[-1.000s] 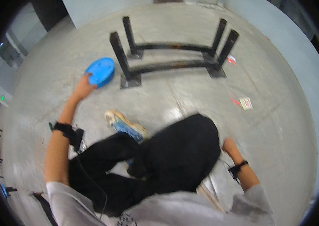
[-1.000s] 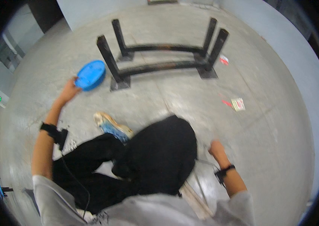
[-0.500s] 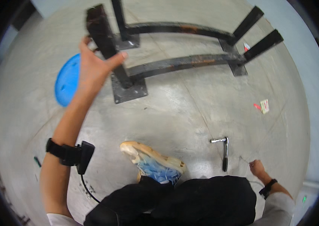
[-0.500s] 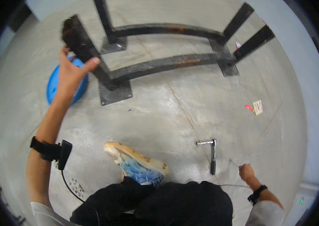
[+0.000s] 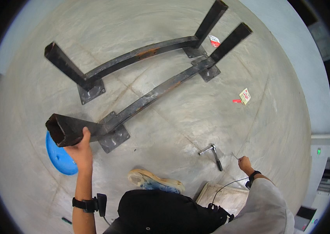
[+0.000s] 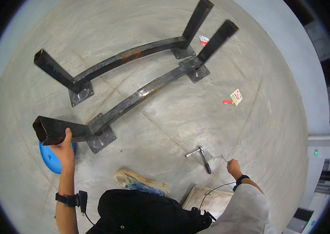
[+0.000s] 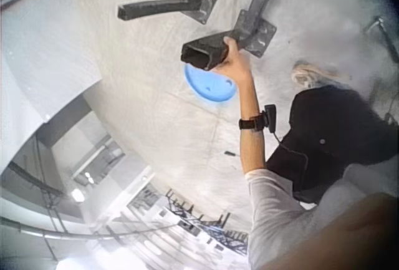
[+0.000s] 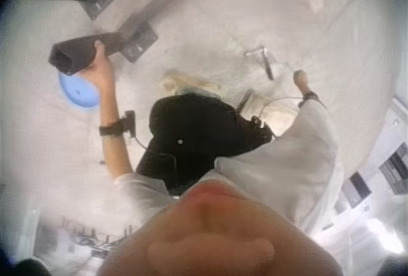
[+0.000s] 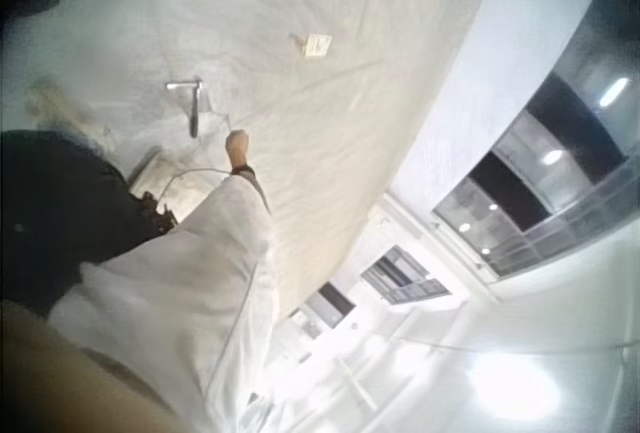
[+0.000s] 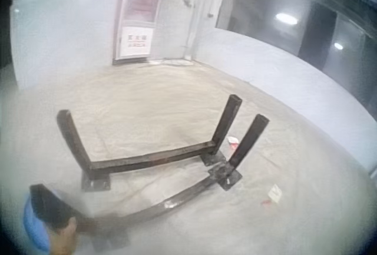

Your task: The person assembles a cafeteria table by placing a tabletop onto its metal frame and securing it with bolts and nuts using a ratchet wrench.

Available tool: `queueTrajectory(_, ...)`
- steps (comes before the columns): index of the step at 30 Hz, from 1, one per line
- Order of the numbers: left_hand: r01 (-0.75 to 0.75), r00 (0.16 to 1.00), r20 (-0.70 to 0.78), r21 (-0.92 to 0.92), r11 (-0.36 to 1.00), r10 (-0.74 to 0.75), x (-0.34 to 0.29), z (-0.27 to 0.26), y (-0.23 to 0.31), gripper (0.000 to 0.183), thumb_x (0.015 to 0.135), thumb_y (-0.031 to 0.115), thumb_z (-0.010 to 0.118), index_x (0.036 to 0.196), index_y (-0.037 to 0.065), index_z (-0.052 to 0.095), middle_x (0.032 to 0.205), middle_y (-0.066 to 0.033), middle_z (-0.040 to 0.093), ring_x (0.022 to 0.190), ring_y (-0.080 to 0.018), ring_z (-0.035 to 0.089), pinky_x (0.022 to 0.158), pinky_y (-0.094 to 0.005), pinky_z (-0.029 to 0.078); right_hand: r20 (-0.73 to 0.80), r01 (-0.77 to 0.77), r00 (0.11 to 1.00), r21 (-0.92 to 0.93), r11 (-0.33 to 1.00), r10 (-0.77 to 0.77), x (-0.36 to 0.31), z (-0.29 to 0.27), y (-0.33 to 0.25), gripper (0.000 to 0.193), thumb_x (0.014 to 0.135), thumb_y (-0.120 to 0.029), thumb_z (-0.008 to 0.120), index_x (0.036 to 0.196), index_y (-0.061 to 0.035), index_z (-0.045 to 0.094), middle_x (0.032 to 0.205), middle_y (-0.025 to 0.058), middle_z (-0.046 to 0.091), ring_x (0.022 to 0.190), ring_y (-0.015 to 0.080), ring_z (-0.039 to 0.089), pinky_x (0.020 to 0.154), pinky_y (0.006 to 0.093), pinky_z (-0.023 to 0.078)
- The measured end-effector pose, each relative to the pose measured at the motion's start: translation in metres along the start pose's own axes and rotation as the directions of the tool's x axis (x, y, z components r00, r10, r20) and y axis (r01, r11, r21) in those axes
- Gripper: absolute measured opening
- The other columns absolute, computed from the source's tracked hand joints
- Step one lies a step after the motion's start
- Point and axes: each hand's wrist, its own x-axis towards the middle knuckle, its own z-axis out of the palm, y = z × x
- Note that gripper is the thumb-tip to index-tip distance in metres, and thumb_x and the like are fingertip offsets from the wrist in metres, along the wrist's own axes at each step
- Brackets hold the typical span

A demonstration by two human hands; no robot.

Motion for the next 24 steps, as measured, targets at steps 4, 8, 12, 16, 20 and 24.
queueTrajectory(4, 0.047, 0.997, 0.051, 0.089, 0.995, -0.051, 0.053, -0.007, 0.0, 0.041, 0.071, 0.001, 0.066, 0.108, -0.004, 0.05, 0.098, -0.0069, 0.057, 0.083, -0.0136, 0.055, 0.079, -0.0262, 0.043, -0.017, -0.048, 0.999, 0.045, 0.998, 0.049, -0.009, 0.012, -0.007, 0.016, 0.071, -0.011, 0.051, 0.068, -0.0007, 0.063, 0.067, 0.0232, 0.056, 0.065, 0.0403, 0.056, 0.061, 0.0433, 0.047)
queueTrajectory(8, 0.0, 0.99, 0.142, 0.043, 0.999, -0.006, 0.081, -0.003, 0.003, 0.039, 0.071, 0.001, 0.065, 0.107, -0.004, 0.052, 0.099, -0.0061, 0.058, 0.087, -0.013, 0.054, 0.082, -0.0256, 0.041, -0.09, -0.151, 0.982, 0.148, 0.977, 0.165, -0.013, 0.018, -0.015, 0.018, 0.074, -0.012, 0.052, 0.075, 0.001, 0.063, 0.07, 0.0247, 0.056, 0.066, 0.0406, 0.056, 0.058, 0.0417, 0.045)
queueTrajectory(12, 0.082, 0.985, 0.141, 0.13, 0.988, -0.1, 0.091, -0.002, 0.01, 0.039, 0.069, 0.003, 0.069, 0.104, -0.003, 0.053, 0.096, -0.0052, 0.058, 0.085, -0.0136, 0.054, 0.078, -0.0259, 0.042, -0.164, -0.162, 0.963, 0.282, 0.946, 0.213, -0.027, 0.038, -0.012, 0.023, 0.077, -0.013, 0.053, 0.09, 0.0027, 0.063, 0.074, 0.0262, 0.058, 0.071, 0.0393, 0.057, 0.065, 0.0406, 0.046)
queueTrajectory(16, -0.095, 0.982, 0.17, 0.051, 0.994, 0.085, 0.089, 0.005, 0.01, 0.04, 0.066, 0.0, 0.071, 0.102, -0.001, 0.053, 0.094, -0.0058, 0.058, 0.084, -0.0141, 0.055, 0.077, -0.0267, 0.044, -0.063, -0.346, 0.924, 0.284, 0.894, 0.377, -0.04, 0.056, -0.021, 0.024, 0.077, -0.012, 0.052, 0.093, 0.0024, 0.062, 0.079, 0.0264, 0.058, 0.077, 0.0389, 0.058, 0.068, 0.0409, 0.046)
queueTrajectory(20, -0.156, 0.964, 0.223, 0.018, 0.988, 0.148, 0.121, 0.001, -0.011, 0.043, 0.065, 0.003, 0.073, 0.104, -0.001, 0.055, 0.096, -0.006, 0.059, 0.086, -0.0148, 0.056, 0.079, -0.0274, 0.044, -0.118, -0.198, 0.964, 0.27, 0.942, 0.236, -0.013, 0.036, -0.023, 0.027, 0.077, -0.016, 0.048, 0.092, 0.0003, 0.063, 0.083, 0.0253, 0.059, 0.082, 0.0383, 0.057, 0.074, 0.0415, 0.045)
queueTrajectory(24, -0.187, 0.956, 0.252, 0.127, 0.974, 0.151, 0.142, -0.001, -0.01, 0.044, 0.066, 0.006, 0.074, 0.105, 0.0, 0.056, 0.098, -0.0063, 0.06, 0.086, -0.0146, 0.056, 0.079, -0.0268, 0.044, -0.188, -0.083, 0.973, 0.249, 0.965, 0.132, -0.003, 0.01, -0.057, 0.022, 0.078, -0.016, 0.05, 0.084, 0.0012, 0.063, 0.088, 0.0219, 0.059, 0.085, 0.0372, 0.056, 0.076, 0.041, 0.044)
